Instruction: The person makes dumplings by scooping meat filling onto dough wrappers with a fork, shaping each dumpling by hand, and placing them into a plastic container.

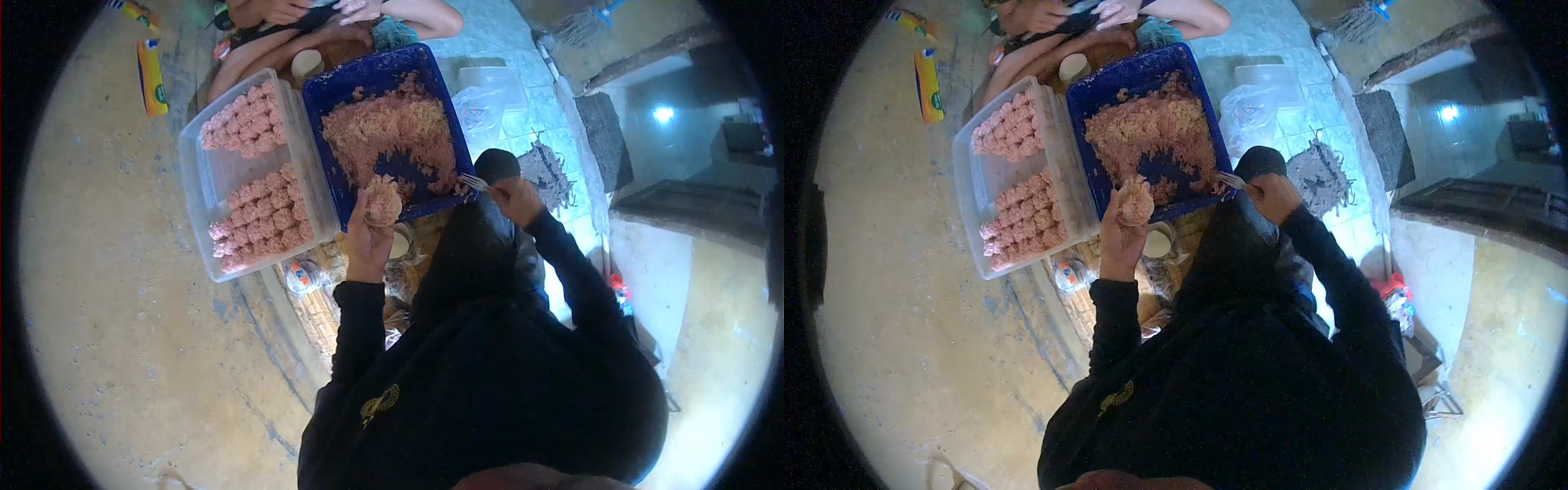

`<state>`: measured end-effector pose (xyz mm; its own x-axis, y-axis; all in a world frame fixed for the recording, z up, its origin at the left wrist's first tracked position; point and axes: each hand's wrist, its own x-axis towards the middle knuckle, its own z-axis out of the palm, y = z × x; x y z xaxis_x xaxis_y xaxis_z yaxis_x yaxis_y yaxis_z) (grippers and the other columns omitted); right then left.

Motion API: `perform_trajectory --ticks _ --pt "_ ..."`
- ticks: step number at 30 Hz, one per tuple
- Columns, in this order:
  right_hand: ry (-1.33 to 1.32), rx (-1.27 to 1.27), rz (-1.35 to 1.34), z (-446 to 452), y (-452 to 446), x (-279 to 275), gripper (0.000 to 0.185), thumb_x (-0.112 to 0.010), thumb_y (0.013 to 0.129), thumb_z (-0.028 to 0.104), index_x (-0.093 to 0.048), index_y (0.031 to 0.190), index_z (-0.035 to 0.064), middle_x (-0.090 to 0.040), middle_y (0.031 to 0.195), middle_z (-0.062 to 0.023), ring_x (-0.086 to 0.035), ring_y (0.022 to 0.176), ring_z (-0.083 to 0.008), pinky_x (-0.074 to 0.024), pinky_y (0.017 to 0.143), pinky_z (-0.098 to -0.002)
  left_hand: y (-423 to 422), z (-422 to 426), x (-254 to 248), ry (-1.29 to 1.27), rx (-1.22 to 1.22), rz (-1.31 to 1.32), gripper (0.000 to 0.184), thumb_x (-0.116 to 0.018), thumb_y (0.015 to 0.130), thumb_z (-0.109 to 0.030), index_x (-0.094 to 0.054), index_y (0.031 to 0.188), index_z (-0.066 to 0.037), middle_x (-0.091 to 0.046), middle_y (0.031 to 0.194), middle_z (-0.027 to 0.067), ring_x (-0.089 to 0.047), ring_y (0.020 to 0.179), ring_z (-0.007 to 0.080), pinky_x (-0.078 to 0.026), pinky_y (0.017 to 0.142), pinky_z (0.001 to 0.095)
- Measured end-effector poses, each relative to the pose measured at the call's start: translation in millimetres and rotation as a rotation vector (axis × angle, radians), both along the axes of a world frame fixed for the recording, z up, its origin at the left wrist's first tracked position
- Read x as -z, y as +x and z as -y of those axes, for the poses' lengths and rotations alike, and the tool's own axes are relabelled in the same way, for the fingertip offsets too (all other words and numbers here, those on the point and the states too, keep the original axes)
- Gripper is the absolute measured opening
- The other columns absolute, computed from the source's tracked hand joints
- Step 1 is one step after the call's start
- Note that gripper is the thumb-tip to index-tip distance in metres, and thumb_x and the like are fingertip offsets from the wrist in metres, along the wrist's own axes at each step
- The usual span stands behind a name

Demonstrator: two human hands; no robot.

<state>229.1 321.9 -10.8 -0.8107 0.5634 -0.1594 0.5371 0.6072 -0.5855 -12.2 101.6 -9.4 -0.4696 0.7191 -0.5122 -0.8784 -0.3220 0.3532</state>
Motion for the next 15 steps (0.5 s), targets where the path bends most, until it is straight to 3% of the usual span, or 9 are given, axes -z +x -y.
perform_trajectory --ticks 4,6,10,15 --pt "0.096 0.09 0.05 27 -7 -69 0.02 -0.062 0.095 0.018 -0.069 0.088 0.0002 -0.065 0.073 -0.0199 -0.064 0.066 -0.039 -0.0479 0.058 -0.0442 13 -6 -24 0.099 -0.047 0.079 0.045 -0.048 0.107 -0.027 -0.049 0.139 0.004 -0.057 0.141 0.0159 -0.053 0.132 0.0296 -0.043 0.113 0.0391" --pt "-0.155 0.001 -0.297 49 -34 -89 0.016 -0.064 0.094 0.015 -0.069 0.09 0.0 -0.065 0.075 -0.0203 -0.065 0.067 -0.04 -0.0488 0.058 -0.0441 19 -15 -35 0.137 -0.036 0.088 0.044 -0.048 0.107 -0.027 -0.05 0.138 0.005 -0.057 0.14 0.0164 -0.053 0.132 0.0306 -0.042 0.114 0.0393" --pt "-0.171 -0.07 -0.435 75 -73 -94 0.016 -0.067 0.093 0.014 -0.067 0.087 -0.0001 -0.064 0.074 -0.0212 -0.066 0.069 -0.0402 -0.0497 0.058 -0.0458 23 -23 -48 0.163 0.023 -0.003 0.043 -0.047 0.107 -0.027 -0.051 0.137 0.004 -0.059 0.138 0.0153 -0.055 0.13 0.0271 -0.044 0.111 0.039" --pt "0.026 -0.057 -0.46 70 -81 -96 0.011 -0.066 0.093 0.013 -0.066 0.092 0.0019 -0.067 0.078 -0.0189 -0.067 0.07 -0.0377 -0.0519 0.059 -0.0449 15 -7 -56 0.023 0.003 -0.04 0.042 -0.048 0.107 -0.026 -0.052 0.137 0.002 -0.061 0.136 0.0138 -0.059 0.125 0.0227 -0.047 0.107 0.0383"
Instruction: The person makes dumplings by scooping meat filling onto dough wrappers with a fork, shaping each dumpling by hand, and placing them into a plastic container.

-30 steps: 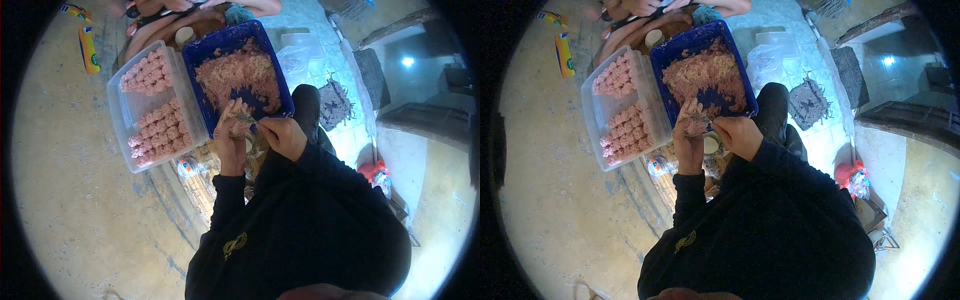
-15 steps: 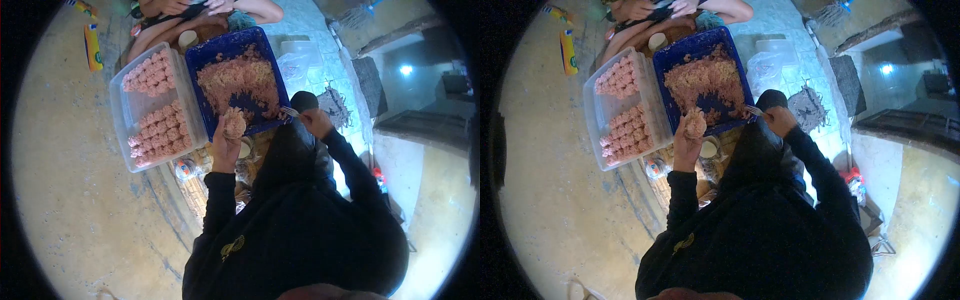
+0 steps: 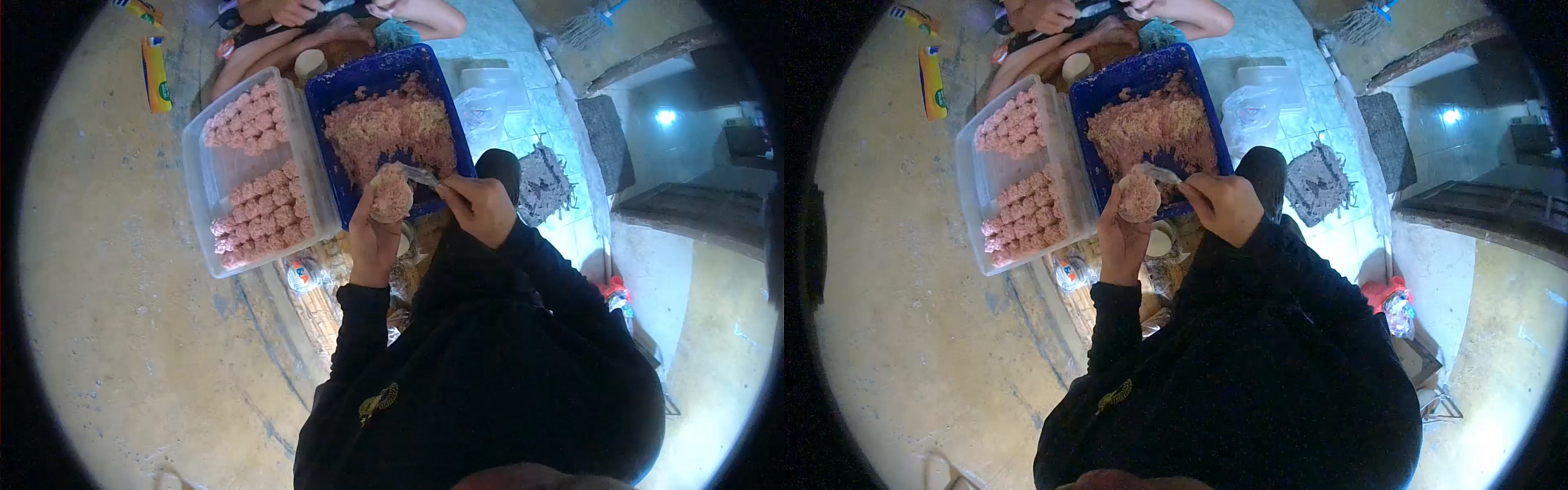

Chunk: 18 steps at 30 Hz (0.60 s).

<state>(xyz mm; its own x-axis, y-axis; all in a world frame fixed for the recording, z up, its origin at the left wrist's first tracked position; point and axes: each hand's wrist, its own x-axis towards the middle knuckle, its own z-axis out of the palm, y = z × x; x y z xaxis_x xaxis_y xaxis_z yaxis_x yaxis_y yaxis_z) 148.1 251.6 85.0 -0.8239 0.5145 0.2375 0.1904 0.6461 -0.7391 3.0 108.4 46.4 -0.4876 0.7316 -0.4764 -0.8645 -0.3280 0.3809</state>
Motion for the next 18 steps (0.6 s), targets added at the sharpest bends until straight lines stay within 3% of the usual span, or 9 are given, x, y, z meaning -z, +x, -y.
perform_trajectory --ticks 5,8,10,12,13,15,17,18 --pt "0.121 -0.029 0.089 -6 -4 34 0.012 -0.065 0.094 0.014 -0.067 0.092 0.0023 -0.068 0.081 -0.0174 -0.067 0.073 -0.0384 -0.0528 0.062 -0.0441 4 -8 -3 0.065 0.093 -0.057 0.043 -0.05 0.106 -0.026 -0.051 0.139 0.002 -0.061 0.136 0.0126 -0.059 0.125 0.0228 -0.048 0.106 0.0374" --pt "0.186 -0.002 0.112 -25 8 77 0.016 -0.062 0.096 0.018 -0.067 0.09 0.0043 -0.068 0.078 -0.0166 -0.067 0.072 -0.0391 -0.0528 0.062 -0.0469 1 -8 55 -0.015 0.115 0.019 0.044 -0.051 0.105 -0.025 -0.051 0.14 0.003 -0.061 0.136 0.013 -0.059 0.125 0.025 -0.047 0.106 0.037" --pt "0.261 0.148 0.474 -49 33 101 0.018 -0.06 0.096 0.022 -0.066 0.09 0.0058 -0.065 0.071 -0.0189 -0.067 0.069 -0.0381 -0.0504 0.059 -0.0499 1 -5 58 0.053 0.107 0.052 0.044 -0.051 0.105 -0.024 -0.05 0.14 0.003 -0.06 0.136 0.0134 -0.058 0.126 0.0261 -0.047 0.107 0.0368" --pt "0.135 0.144 0.446 -65 73 106 0.021 -0.06 0.096 0.023 -0.066 0.087 0.0049 -0.064 0.071 -0.0206 -0.066 0.069 -0.0396 -0.0491 0.059 -0.0511 0 1 65 0.147 0.095 0.142 0.047 -0.052 0.104 -0.023 -0.048 0.142 0.005 -0.057 0.14 0.0145 -0.055 0.13 0.0279 -0.045 0.11 0.0372" --pt "0.004 0.138 0.411 -63 83 103 0.025 -0.06 0.096 0.025 -0.065 0.084 0.004 -0.063 0.07 -0.0223 -0.065 0.069 -0.041 -0.0478 0.059 -0.0523 -1 4 59 0.14 0.094 0.153 0.047 -0.052 0.104 -0.023 -0.048 0.142 0.005 -0.057 0.14 0.0145 -0.055 0.13 0.0279 -0.045 0.11 0.0372" --pt "0.043 0.16 0.467 -66 87 89 0.025 -0.061 0.095 0.025 -0.065 0.083 0.0034 -0.062 0.071 -0.0229 -0.064 0.069 -0.0419 -0.0472 0.059 -0.0521 -4 0 43 0.218 0.069 0.111 0.048 -0.049 0.104 -0.023 -0.045 0.143 0.006 -0.055 0.143 0.0147 -0.053 0.132 0.027 -0.044 0.111 0.0383" --pt "0.071 0.207 0.522 -58 84 56 0.026 -0.062 0.095 0.025 -0.064 0.081 0.0028 -0.062 0.071 -0.0235 -0.064 0.068 -0.0428 -0.0466 0.058 -0.052 -3 -5 32 0.136 0.074 0.087 0.047 -0.048 0.105 -0.024 -0.046 0.143 0.004 -0.056 0.141 0.0139 -0.056 0.127 0.0258 -0.046 0.107 0.039" --pt "0.045 0.195 0.395 -48 67 36 0.025 -0.062 0.095 0.024 -0.065 0.082 0.0029 -0.062 0.071 -0.0231 -0.064 0.067 -0.0431 -0.0472 0.059 -0.0517 -2 -7 32 0.166 0.1 0.079 0.047 -0.047 0.105 -0.024 -0.046 0.143 0.003 -0.057 0.14 0.0135 -0.057 0.125 0.0252 -0.047 0.105 0.039"
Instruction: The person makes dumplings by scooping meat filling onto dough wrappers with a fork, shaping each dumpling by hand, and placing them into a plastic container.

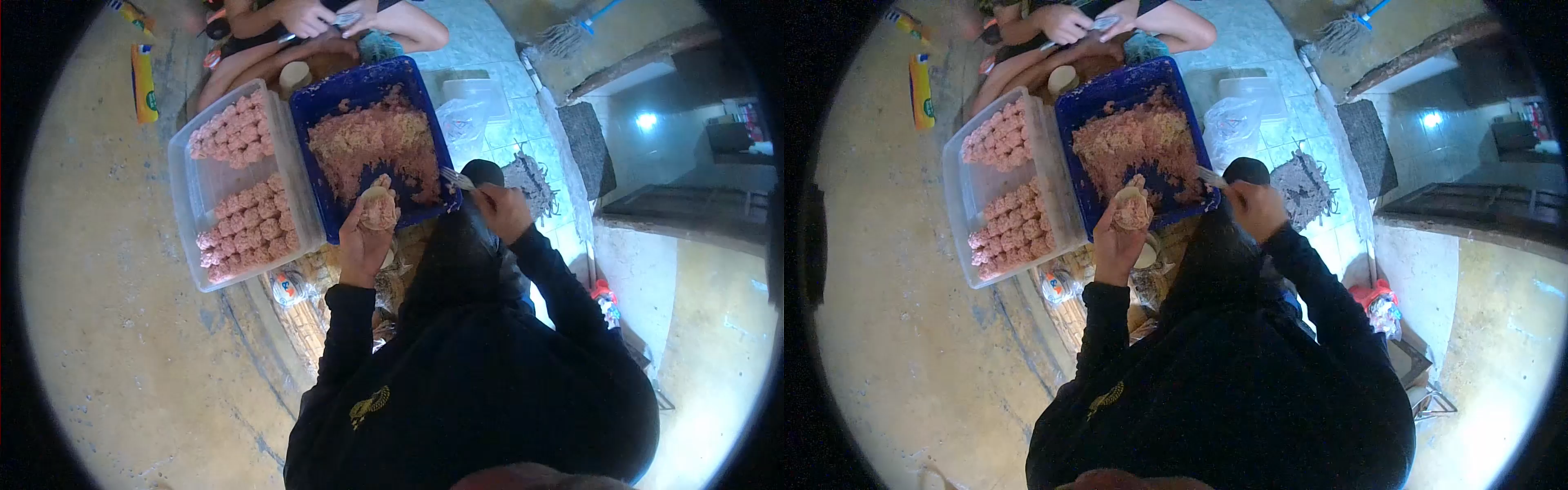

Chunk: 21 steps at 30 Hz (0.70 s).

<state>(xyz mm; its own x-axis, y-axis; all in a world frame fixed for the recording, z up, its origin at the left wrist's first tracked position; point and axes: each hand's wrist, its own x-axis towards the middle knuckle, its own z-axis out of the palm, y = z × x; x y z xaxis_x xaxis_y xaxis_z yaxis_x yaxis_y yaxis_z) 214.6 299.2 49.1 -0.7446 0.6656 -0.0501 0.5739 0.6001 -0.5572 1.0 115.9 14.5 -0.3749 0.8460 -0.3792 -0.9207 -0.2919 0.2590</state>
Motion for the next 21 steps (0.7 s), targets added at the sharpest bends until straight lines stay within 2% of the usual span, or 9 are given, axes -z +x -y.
perform_trajectory --ticks 3,4,7,9,11,14,17,19,21 --pt "-0.048 -0.088 -0.335 26 -46 -20 0.015 -0.066 0.093 0.017 -0.067 0.086 0.0034 -0.062 0.069 -0.0206 -0.063 0.063 -0.0408 -0.0475 0.057 -0.0479 2 -3 1 0.037 0.073 -0.005 0.046 -0.048 0.105 -0.024 -0.047 0.144 0.001 -0.057 0.14 0.0132 -0.058 0.123 0.0241 -0.049 0.102 0.0391" --pt "-0.043 -0.084 -0.343 30 -56 -16 0.015 -0.066 0.093 0.017 -0.067 0.086 0.0034 -0.062 0.069 -0.0206 -0.063 0.063 -0.0408 -0.0475 0.057 -0.0479 2 -4 2 0.042 0.105 0.003 0.047 -0.049 0.105 -0.024 -0.047 0.144 0.001 -0.057 0.14 0.0133 -0.058 0.122 0.0237 -0.049 0.1 0.0392" --pt "0.027 -0.156 -0.256 27 -70 22 0.02 -0.062 0.093 0.022 -0.069 0.085 0.0049 -0.067 0.075 -0.0195 -0.066 0.069 -0.0418 -0.0526 0.061 -0.0489 -1 0 8 -0.141 0.147 -0.043 0.045 -0.05 0.104 -0.024 -0.049 0.142 0.0 -0.056 0.142 0.0144 -0.058 0.124 0.0241 -0.05 0.1 0.04" --pt "0.177 -0.129 0.27 0 -55 54 0.025 -0.061 0.092 0.027 -0.071 0.083 0.0056 -0.069 0.076 -0.0172 -0.067 0.07 -0.0413 -0.0543 0.064 -0.0497 -3 6 21 -0.107 0.109 -0.003 0.043 -0.051 0.104 -0.025 -0.051 0.139 0.001 -0.056 0.141 0.0153 -0.057 0.125 0.0256 -0.05 0.1 0.0406" --pt "0.128 -0.144 0.179 -23 -28 51 0.029 -0.059 0.092 0.029 -0.072 0.082 0.0058 -0.069 0.075 -0.0169 -0.068 0.069 -0.0412 -0.0547 0.065 -0.0514 -8 8 27 -0.064 0.077 0.046 0.041 -0.051 0.104 -0.025 -0.053 0.135 0.001 -0.057 0.14 0.0161 -0.057 0.127 0.0271 -0.05 0.101 0.0411" --pt "0.128 -0.111 0.303 -32 -6 19 0.03 -0.059 0.093 0.029 -0.072 0.081 0.0057 -0.069 0.074 -0.018 -0.067 0.069 -0.041 -0.0538 0.066 -0.0522 -7 18 35 -0.038 -0.013 0.08 0.045 -0.047 0.106 -0.027 -0.05 0.138 0.004 -0.055 0.141 0.0207 -0.052 0.133 0.033 -0.043 0.111 0.0438" --pt "0.069 -0.124 0.131 -14 -24 -27 0.03 -0.061 0.093 0.03 -0.071 0.08 0.0049 -0.068 0.074 -0.0191 -0.067 0.068 -0.04 -0.0528 0.065 -0.0504 -6 10 22 0.027 0.03 0.171 0.048 -0.042 0.108 -0.029 -0.046 0.142 0.005 -0.055 0.141 0.0213 -0.052 0.133 0.0339 -0.04 0.114 0.0456" --pt "-0.178 -0.288 -0.2 15 -44 -41 0.028 -0.065 0.092 0.03 -0.072 0.081 0.0045 -0.067 0.073 -0.0188 -0.067 0.069 -0.0388 -0.0517 0.064 -0.0495 0 2 1 0.04 0.059 0.169 0.05 -0.04 0.108 -0.032 -0.047 0.141 0.006 -0.056 0.14 0.021 -0.052 0.133 0.0324 -0.039 0.115 0.0444" --pt "-0.204 -0.315 -0.151 25 -61 -28 0.027 -0.067 0.091 0.029 -0.073 0.083 0.0046 -0.068 0.074 -0.0185 -0.067 0.069 -0.0385 -0.0515 0.064 -0.0494 1 -5 -14 0.057 0.132 0.096 0.05 -0.042 0.108 -0.032 -0.047 0.141 0.005 -0.056 0.139 0.0198 -0.054 0.131 0.0292 -0.041 0.114 0.0415"
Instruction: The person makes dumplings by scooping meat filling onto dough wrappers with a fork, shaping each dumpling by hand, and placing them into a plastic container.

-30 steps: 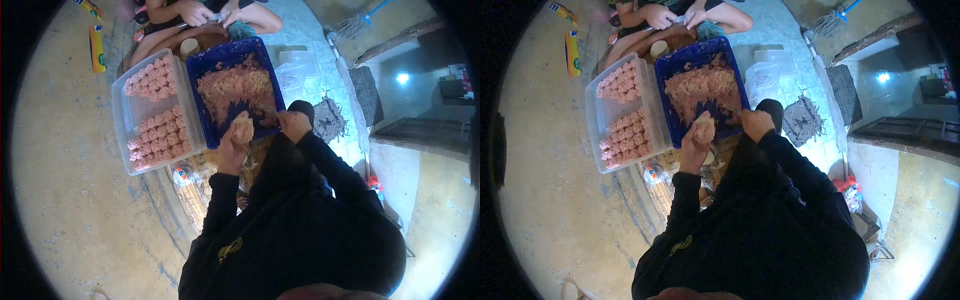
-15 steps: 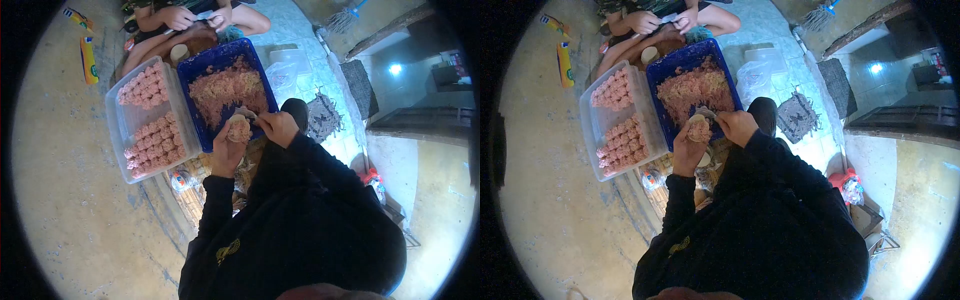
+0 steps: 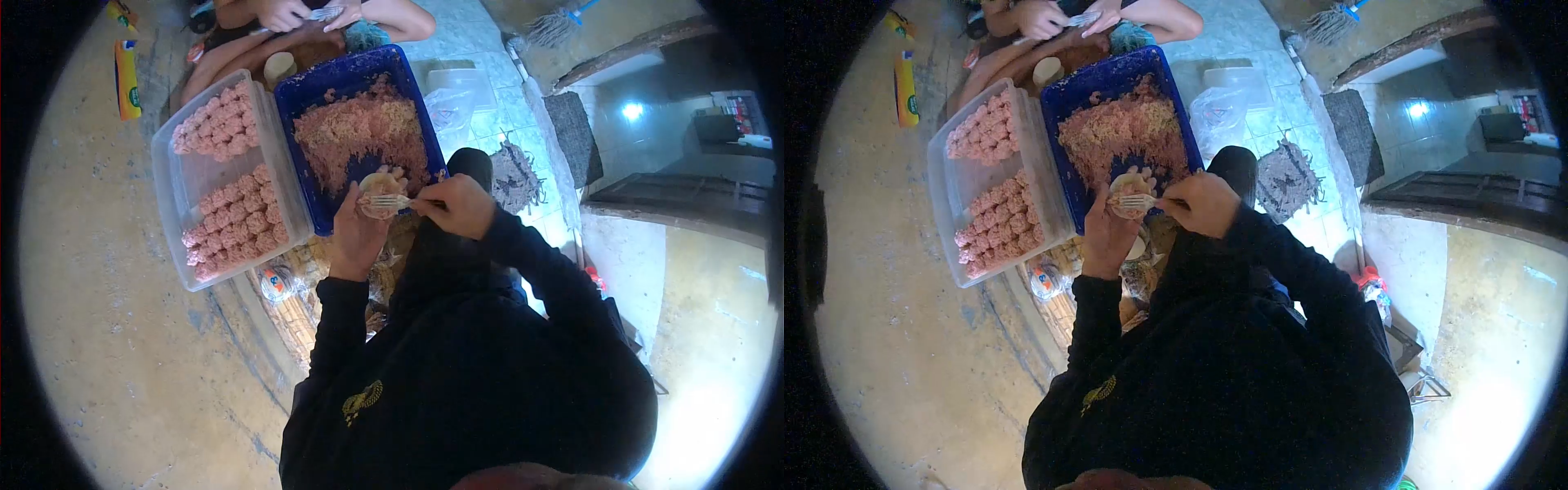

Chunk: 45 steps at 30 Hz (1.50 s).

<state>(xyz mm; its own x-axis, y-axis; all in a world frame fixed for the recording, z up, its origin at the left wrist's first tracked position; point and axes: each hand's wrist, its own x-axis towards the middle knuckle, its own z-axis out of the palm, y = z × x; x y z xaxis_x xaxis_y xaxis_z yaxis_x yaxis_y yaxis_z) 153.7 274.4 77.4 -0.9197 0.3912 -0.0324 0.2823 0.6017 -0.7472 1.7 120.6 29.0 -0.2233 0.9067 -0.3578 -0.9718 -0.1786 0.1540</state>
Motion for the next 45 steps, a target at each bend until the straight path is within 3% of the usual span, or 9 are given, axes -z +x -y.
perform_trajectory --ticks 6,25,31,34,36,38,40,44,45 --pt "0.115 -0.029 0.124 -12 -23 -6 0.029 -0.068 0.09 0.031 -0.074 0.083 0.0043 -0.068 0.074 -0.0176 -0.067 0.071 -0.0384 -0.0508 0.064 -0.0498 -13 11 8 -0.133 0.086 -0.388 0.051 -0.05 0.105 -0.032 -0.047 0.142 0.004 -0.057 0.139 0.0173 -0.056 0.128 0.0256 -0.045 0.109 0.0398" --pt "-0.05 -0.015 0.009 16 -16 -3 0.025 -0.068 0.093 0.02 -0.071 0.079 -0.0005 -0.064 0.065 -0.0174 -0.062 0.057 -0.0329 -0.0467 0.056 -0.0402 -10 10 12 0.039 -0.138 -0.146 0.035 -0.051 0.105 -0.019 -0.053 0.136 -0.001 -0.059 0.135 0.0153 -0.052 0.132 0.0293 -0.042 0.113 0.0429" --pt "-0.081 0.0 -0.071 9 -32 -48 0.024 -0.068 0.094 0.018 -0.072 0.079 -0.001 -0.066 0.067 -0.0171 -0.065 0.058 -0.0285 -0.0485 0.056 -0.0386 -12 7 -54 0.09 -0.156 -0.213 0.06 -0.065 0.098 -0.028 -0.041 0.148 -0.004 -0.055 0.138 0.0146 -0.052 0.133 0.0291 -0.039 0.116 0.0433" --pt "-0.189 -0.078 -0.106 9 -20 -94 0.023 -0.068 0.093 0.015 -0.07 0.079 -0.0032 -0.066 0.068 -0.0178 -0.067 0.058 -0.0272 -0.0496 0.056 -0.0371 -26 22 -83 0.178 -0.076 -0.801 0.084 -0.085 0.081 -0.024 -0.04 0.149 -0.006 -0.054 0.137 0.0146 -0.054 0.131 0.0261 -0.043 0.112 0.0412" --pt "-0.372 -0.058 -0.202 16 -11 -103 0.024 -0.069 0.093 0.016 -0.07 0.08 -0.0042 -0.065 0.068 -0.0183 -0.065 0.056 -0.0284 -0.0485 0.054 -0.0379 -39 38 -61 -0.155 0.052 -1.387 0.095 -0.095 0.065 -0.018 -0.044 0.144 -0.006 -0.056 0.134 0.0142 -0.057 0.125 0.0226 -0.049 0.103 0.0376" --pt "-0.244 -0.106 -0.182 22 -16 -90 0.023 -0.068 0.093 0.014 -0.07 0.08 -0.0045 -0.064 0.068 -0.0193 -0.064 0.057 -0.0304 -0.0482 0.055 -0.0395 -50 35 -22 -0.217 0.265 -1.362 0.074 -0.092 0.067 -0.015 -0.055 0.13 -0.003 -0.065 0.119 0.0114 -0.063 0.11 0.0177 -0.052 0.094 0.0343" --pt "-0.164 -0.103 -0.089 29 -18 -61 0.022 -0.067 0.094 0.012 -0.069 0.079 -0.0047 -0.062 0.068 -0.0209 -0.063 0.059 -0.0325 -0.0479 0.057 -0.0412 -39 30 -34 -0.205 0.108 -1.521 0.052 -0.088 0.07 -0.01 -0.062 0.114 -0.001 -0.069 0.102 0.007 -0.067 0.097 0.015 -0.053 0.088 0.03" --pt "-0.285 -0.022 -0.089 5 17 -66 0.025 -0.062 0.098 0.012 -0.072 0.081 -0.0027 -0.069 0.071 -0.0141 -0.069 0.067 -0.0218 -0.0528 0.066 -0.0349 -47 47 -4 -0.373 0.088 -1.512 0.046 -0.087 0.071 -0.01 -0.067 0.111 0.0 -0.069 0.092 0.0035 -0.067 0.09 0.0124 -0.054 0.083 0.0278" --pt "-0.417 -0.006 -0.003 0 21 -61 0.025 -0.06 0.101 0.012 -0.073 0.086 -0.0028 -0.072 0.077 -0.0116 -0.07 0.075 -0.0159 -0.0537 0.07 -0.0314 -48 43 -11 -0.181 0.123 -1.166 0.048 -0.086 0.072 -0.01 -0.066 0.115 0.0 -0.069 0.093 0.0025 -0.066 0.089 0.0107 -0.053 0.082 0.0264"
